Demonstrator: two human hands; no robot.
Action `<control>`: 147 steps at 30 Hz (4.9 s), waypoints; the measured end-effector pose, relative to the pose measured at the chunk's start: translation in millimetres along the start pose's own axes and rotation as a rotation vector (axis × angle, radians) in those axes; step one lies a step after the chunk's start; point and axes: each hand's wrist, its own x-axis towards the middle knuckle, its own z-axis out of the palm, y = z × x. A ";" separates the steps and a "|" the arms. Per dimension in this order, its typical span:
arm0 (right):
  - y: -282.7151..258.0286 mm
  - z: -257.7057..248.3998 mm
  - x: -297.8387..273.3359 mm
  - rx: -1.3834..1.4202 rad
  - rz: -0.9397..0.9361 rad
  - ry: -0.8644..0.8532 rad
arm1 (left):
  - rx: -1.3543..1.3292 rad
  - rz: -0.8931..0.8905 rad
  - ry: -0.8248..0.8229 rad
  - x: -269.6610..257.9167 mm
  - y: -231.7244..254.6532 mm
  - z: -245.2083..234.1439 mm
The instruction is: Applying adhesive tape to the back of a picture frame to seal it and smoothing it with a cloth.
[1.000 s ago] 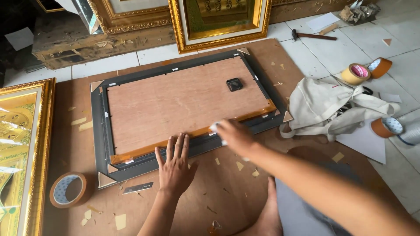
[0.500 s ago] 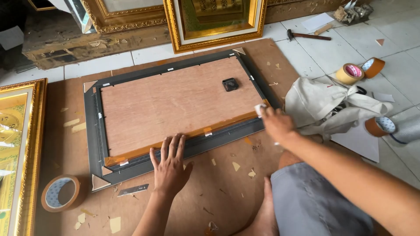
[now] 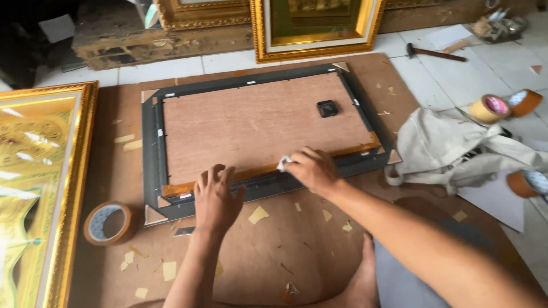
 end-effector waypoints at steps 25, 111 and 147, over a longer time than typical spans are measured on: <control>-30.8 4.6 16.5 0.006 0.126 -0.046 | -0.071 -0.363 0.024 -3.5 -170.3 -9.4; 24.8 -108.1 0.7 0.134 0.830 -0.820 | -0.156 -0.529 0.151 -32.6 -113.6 -68.0; 113.9 -89.1 -114.9 0.320 1.355 -0.078 | -0.042 -0.705 -0.043 -43.5 -226.5 19.9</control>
